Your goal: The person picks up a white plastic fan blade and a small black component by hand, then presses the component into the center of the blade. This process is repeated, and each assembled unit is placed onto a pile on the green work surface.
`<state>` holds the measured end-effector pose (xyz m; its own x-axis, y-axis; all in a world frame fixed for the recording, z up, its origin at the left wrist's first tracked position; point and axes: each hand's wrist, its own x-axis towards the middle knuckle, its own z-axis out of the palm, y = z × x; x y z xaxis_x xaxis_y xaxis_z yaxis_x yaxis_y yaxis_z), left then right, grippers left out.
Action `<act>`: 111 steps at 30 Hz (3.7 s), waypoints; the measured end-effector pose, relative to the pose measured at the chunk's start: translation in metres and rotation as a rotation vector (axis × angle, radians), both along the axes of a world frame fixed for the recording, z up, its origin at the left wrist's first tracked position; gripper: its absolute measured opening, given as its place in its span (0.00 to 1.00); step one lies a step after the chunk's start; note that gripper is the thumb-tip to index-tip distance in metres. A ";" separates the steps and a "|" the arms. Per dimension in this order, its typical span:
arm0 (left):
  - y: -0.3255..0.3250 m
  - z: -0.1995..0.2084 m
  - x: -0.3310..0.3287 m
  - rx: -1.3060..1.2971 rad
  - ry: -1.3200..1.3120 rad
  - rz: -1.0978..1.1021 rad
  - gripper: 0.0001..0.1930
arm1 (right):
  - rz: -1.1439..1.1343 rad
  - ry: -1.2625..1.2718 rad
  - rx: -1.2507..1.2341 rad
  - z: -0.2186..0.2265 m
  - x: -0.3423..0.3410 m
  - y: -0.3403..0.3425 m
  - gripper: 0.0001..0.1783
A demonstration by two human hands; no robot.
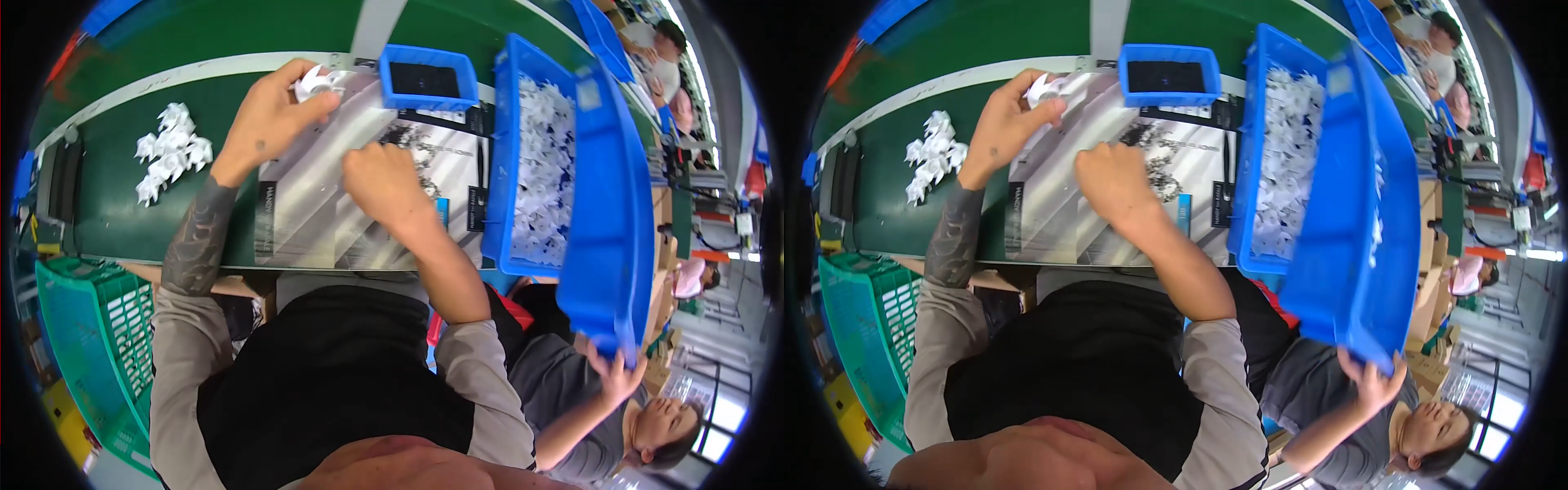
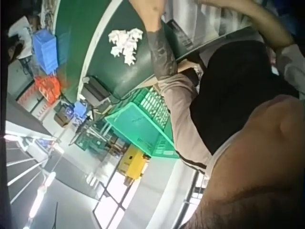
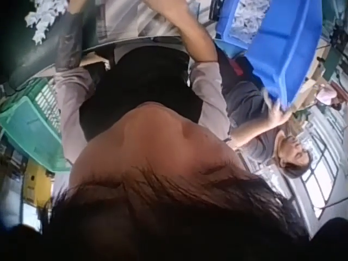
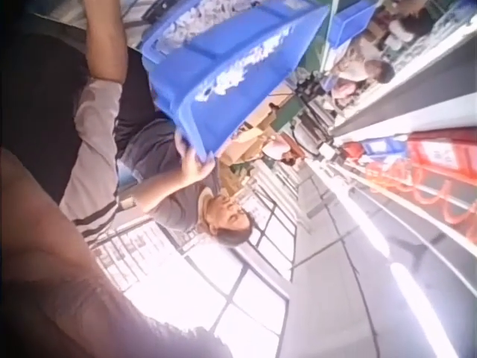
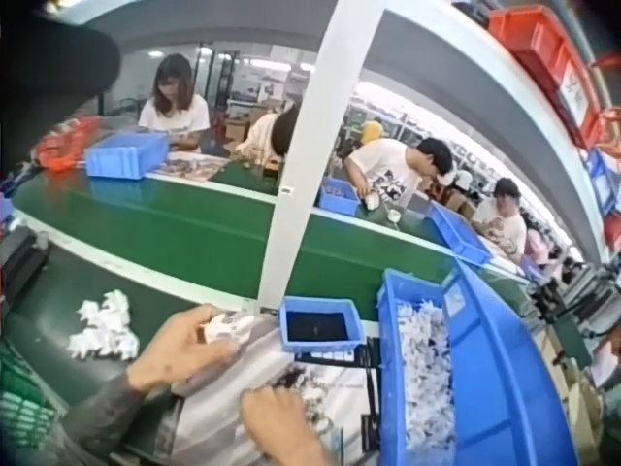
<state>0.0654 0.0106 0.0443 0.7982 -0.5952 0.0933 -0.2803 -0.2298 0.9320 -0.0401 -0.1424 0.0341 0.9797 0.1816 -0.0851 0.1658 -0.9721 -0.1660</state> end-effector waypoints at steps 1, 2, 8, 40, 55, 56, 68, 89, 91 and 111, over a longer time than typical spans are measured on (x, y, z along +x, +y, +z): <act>-0.001 -0.011 -0.002 -0.062 0.024 0.021 0.16 | -0.014 0.051 -0.008 0.002 0.002 0.002 0.08; -0.001 -0.022 -0.004 -0.123 0.050 0.042 0.16 | -0.039 0.053 -0.023 -0.001 0.008 0.005 0.08; 0.000 -0.030 -0.011 -0.285 0.296 0.097 0.16 | 0.045 0.149 -0.022 -0.005 0.021 0.010 0.09; -0.017 -0.039 -0.055 -0.426 0.526 -0.251 0.31 | -0.036 -0.652 0.820 -0.047 -0.007 -0.022 0.08; -0.015 -0.040 -0.054 -0.330 0.327 -0.247 0.29 | -0.347 -0.457 1.202 -0.038 -0.011 -0.005 0.14; -0.016 -0.040 -0.054 -0.327 0.324 -0.250 0.29 | -0.380 -0.417 1.254 -0.040 -0.010 -0.004 0.15; -0.019 -0.039 -0.051 -0.539 0.616 -0.243 0.30 | -0.216 -0.496 1.049 -0.042 -0.015 -0.018 0.09; -0.029 -0.049 -0.055 -0.496 0.489 -0.163 0.28 | -0.156 -0.678 0.664 -0.041 -0.017 -0.016 0.05; -0.030 -0.046 -0.052 -0.546 0.549 -0.144 0.28 | -0.188 -0.658 0.741 -0.041 -0.017 -0.018 0.06; -0.015 0.030 -0.029 0.346 -0.995 0.025 0.07 | -0.531 -0.574 0.736 -0.046 -0.011 -0.034 0.08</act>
